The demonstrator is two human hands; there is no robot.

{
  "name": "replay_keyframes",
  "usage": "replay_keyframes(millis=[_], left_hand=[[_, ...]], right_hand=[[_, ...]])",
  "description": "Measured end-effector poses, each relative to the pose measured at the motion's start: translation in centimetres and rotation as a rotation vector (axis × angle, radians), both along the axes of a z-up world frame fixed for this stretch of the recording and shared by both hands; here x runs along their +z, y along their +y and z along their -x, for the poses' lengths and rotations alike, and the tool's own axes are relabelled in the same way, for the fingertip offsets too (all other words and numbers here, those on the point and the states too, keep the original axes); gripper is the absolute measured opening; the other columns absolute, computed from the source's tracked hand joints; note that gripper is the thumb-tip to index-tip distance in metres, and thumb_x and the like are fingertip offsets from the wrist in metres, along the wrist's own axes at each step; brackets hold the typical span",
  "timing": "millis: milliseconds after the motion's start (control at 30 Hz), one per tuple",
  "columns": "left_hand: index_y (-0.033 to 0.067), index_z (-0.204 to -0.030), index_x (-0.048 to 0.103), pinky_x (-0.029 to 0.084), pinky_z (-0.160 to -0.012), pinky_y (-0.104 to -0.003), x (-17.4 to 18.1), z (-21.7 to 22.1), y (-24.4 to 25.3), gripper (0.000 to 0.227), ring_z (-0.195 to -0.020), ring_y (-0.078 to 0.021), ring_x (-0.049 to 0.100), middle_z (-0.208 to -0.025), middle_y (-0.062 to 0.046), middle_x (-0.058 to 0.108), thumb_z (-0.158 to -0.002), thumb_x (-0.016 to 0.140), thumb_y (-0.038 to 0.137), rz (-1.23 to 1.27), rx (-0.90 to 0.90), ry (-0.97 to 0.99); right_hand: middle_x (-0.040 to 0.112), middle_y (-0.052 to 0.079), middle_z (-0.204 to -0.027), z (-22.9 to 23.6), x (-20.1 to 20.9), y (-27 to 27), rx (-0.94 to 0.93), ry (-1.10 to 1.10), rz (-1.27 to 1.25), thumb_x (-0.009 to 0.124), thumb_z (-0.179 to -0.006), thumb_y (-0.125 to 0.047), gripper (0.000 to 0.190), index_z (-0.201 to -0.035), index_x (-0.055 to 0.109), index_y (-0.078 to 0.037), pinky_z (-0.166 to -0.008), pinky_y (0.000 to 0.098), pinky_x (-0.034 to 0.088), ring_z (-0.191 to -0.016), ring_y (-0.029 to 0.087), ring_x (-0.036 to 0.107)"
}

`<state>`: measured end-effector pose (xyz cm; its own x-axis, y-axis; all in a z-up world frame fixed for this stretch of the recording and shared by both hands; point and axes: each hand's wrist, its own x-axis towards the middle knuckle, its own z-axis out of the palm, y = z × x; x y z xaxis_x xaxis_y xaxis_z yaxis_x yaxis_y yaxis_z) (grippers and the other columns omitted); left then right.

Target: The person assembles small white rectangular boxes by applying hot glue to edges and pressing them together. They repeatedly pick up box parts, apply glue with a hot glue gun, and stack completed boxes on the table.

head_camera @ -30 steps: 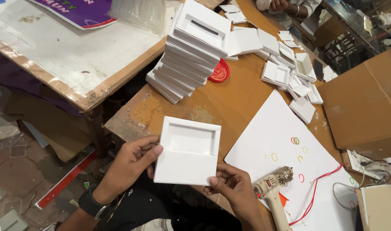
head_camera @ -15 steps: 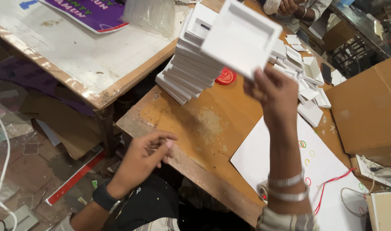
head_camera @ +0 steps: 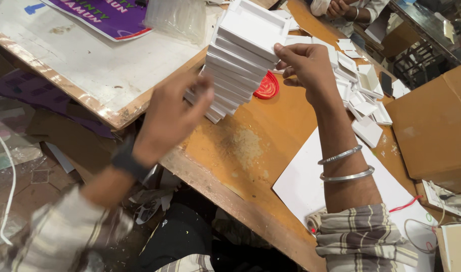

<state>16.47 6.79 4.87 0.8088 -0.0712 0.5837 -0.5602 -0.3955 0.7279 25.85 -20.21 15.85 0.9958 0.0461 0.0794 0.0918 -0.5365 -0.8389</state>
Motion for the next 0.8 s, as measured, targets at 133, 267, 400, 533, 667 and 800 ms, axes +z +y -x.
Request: replay_keyframes(millis=[133,267,400,533,667,800], left_hand=[[-0.003,-0.131,0.065,0.054,-0.095,-0.043,2.9,-7.6,-0.8,0.039,-0.109,-0.0321,0.066,-0.122,-0.019,0.066,-0.1,0.072,0.019,-0.092,0.157,-0.398],[0.0011,-0.126,0.07,0.053,-0.093,-0.042,4.5,-11.7,-1.9,0.036,-0.108,-0.0316,0.066,-0.123,-0.016,0.065,-0.101,0.076,0.027,-0.133,0.091,-0.201],[0.0048,-0.111,0.076,0.053,-0.086,-0.044,4.4,-12.3,-2.5,0.036,-0.104,-0.0337,0.064,-0.115,-0.015,0.066,-0.088,0.088,0.031,-0.227,0.145,-0.231],[0.005,-0.103,0.073,0.053,-0.082,-0.044,3.8,-12.0,-2.4,0.037,-0.1,-0.0332,0.065,-0.109,-0.013,0.065,-0.081,0.092,0.028,-0.271,0.155,-0.247],[0.0066,-0.103,0.07,0.054,-0.081,-0.043,3.8,-12.1,-2.2,0.039,-0.099,-0.0321,0.066,-0.111,-0.013,0.064,-0.079,0.093,0.027,-0.226,0.133,-0.196],[0.0079,-0.106,0.067,0.053,-0.084,-0.045,3.1,-12.5,-1.9,0.043,-0.105,-0.0336,0.066,-0.11,-0.012,0.067,-0.082,0.096,0.03,-0.266,0.139,-0.235]], right_hand=[[0.073,0.003,-0.086,-0.2,-0.3,0.3,-0.001,-0.049,0.038,0.076,-0.091,-0.038,0.037,-0.105,0.076,-0.003,-0.058,0.025,0.055,-0.065,0.006,0.063],[0.073,0.004,-0.085,-0.1,-0.5,0.4,-0.042,-0.054,0.12,0.073,-0.092,-0.04,0.039,-0.108,0.076,-0.004,-0.057,0.0264,0.056,-0.068,0.008,0.067],[0.075,0.005,-0.089,-0.3,-0.5,0.4,-0.007,-0.067,0.097,0.073,-0.093,-0.037,0.04,-0.109,0.074,0.0,-0.059,0.0276,0.059,-0.072,0.01,0.071],[0.075,0.007,-0.09,-0.1,-0.8,0.2,0.017,-0.096,0.103,0.074,-0.094,-0.035,0.042,-0.111,0.072,0.003,-0.06,0.028,0.061,-0.073,0.011,0.073],[0.075,0.009,-0.09,0.1,-0.9,0.4,0.034,-0.087,0.067,0.076,-0.092,-0.034,0.044,-0.113,0.069,0.004,-0.059,0.0297,0.063,-0.072,0.013,0.074],[0.074,0.008,-0.09,0.3,-1.4,0.5,0.025,-0.059,0.083,0.073,-0.094,-0.037,0.044,-0.113,0.071,0.004,-0.059,0.0301,0.063,-0.074,0.012,0.075]])
